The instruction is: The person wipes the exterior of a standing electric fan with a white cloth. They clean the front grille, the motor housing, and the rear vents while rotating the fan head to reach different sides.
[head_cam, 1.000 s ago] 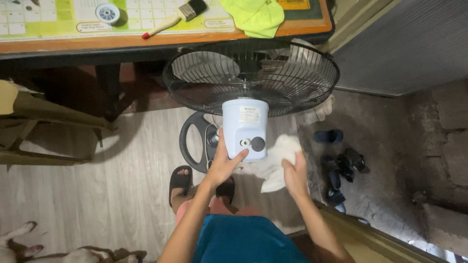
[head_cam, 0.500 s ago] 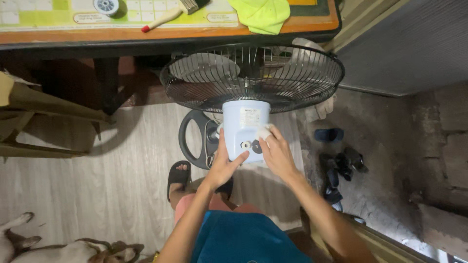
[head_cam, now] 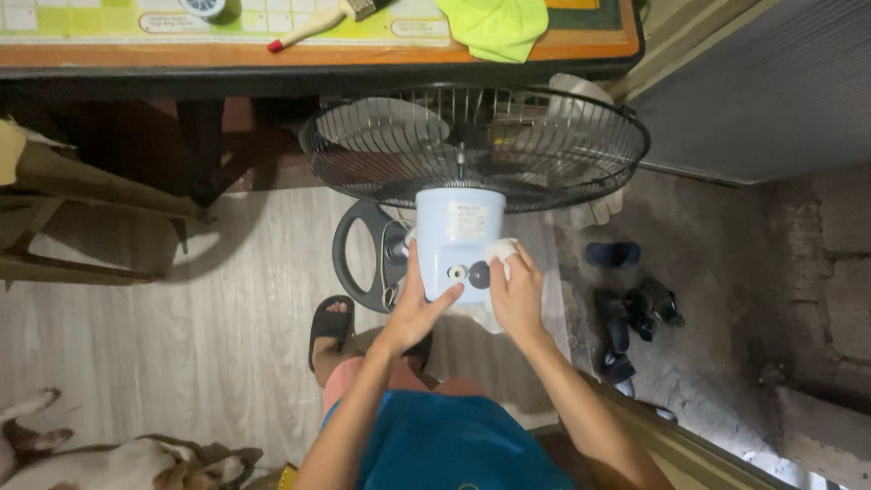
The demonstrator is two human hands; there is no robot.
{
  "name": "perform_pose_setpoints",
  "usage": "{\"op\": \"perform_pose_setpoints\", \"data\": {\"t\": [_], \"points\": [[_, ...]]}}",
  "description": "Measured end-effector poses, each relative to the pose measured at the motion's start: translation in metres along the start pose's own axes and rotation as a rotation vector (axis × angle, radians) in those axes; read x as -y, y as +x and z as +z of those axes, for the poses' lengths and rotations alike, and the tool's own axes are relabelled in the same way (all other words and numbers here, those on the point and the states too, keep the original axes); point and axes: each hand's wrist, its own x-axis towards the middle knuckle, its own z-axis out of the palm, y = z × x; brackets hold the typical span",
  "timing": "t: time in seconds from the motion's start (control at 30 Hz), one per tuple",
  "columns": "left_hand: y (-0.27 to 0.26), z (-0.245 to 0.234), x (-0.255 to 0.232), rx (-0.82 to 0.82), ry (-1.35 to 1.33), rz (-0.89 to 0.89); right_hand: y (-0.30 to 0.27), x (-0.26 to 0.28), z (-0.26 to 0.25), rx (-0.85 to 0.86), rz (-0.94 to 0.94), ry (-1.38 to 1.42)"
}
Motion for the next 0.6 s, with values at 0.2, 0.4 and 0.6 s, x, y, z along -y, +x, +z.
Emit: {"op": "perform_pose_setpoints", "data": {"t": [0.2, 0.4, 0.6], "points": [[0.005, -0.002, -0.014, -0.003, -0.048, -0.077, 0.007, 0.009, 0.001, 0.022, -0.025, -0.02], [0.003, -0.006, -0.016, 0.002, 0.102, 0.018, 0.001, 0.013, -0.005, 0.264, -0.043, -0.114], [0.001, -0.002, -0.005, -0.011, 0.1, 0.039, -0.014, -0.011, 0.005, -0.035, 0.027, 0.116]]}}
